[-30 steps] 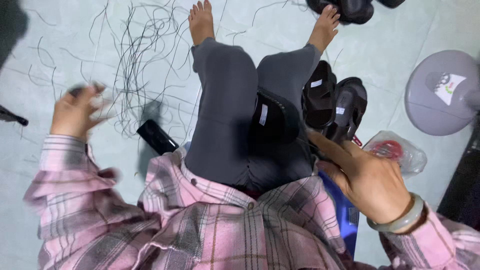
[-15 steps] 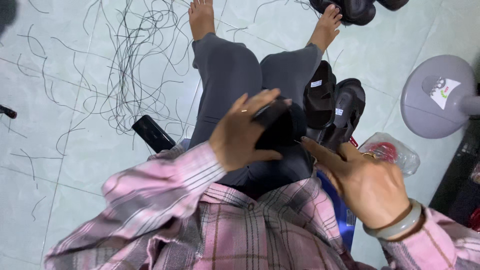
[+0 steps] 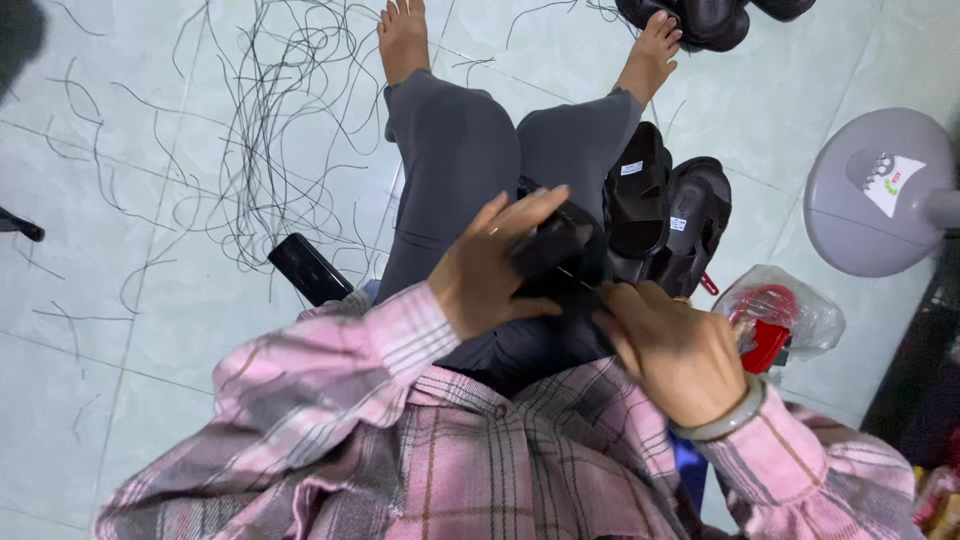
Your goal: The person sits on the floor and sews a brown sandal using a needle and thread. They repeatedly push the needle through the sandal's strap and pull the thread to secure the stitching.
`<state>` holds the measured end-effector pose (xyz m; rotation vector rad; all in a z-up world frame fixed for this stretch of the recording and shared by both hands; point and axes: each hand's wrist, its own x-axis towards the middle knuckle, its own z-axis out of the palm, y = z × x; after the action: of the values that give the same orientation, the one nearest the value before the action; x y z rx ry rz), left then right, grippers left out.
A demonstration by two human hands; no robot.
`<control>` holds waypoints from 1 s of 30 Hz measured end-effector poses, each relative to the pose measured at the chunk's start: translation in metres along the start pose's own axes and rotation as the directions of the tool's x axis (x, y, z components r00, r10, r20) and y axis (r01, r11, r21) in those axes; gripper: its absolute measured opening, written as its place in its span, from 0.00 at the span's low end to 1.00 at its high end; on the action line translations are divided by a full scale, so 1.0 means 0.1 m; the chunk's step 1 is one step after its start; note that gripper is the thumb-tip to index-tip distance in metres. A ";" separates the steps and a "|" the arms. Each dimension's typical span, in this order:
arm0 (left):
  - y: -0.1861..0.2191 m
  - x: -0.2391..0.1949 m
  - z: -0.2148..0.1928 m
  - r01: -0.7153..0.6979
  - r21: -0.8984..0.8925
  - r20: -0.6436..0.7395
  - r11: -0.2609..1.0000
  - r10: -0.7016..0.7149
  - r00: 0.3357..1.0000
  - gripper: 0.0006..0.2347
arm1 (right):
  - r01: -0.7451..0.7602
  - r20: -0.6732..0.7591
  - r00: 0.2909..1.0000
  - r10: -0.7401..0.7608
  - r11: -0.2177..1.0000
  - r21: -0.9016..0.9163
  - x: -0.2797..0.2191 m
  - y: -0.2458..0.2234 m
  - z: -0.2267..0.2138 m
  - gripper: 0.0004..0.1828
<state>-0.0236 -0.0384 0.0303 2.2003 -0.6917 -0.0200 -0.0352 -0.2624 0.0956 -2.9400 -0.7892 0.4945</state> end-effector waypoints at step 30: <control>0.10 0.13 -0.08 0.095 -0.132 -0.001 0.987 -0.096 0.995 0.13 | 0.025 0.299 0.947 0.118 0.901 -0.434 -0.62 0.39 -0.73 0.35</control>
<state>-0.0156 -0.0441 0.0457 2.1036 -0.5648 -0.1041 -0.0437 -0.3249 0.1772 -3.3415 -0.9729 0.9321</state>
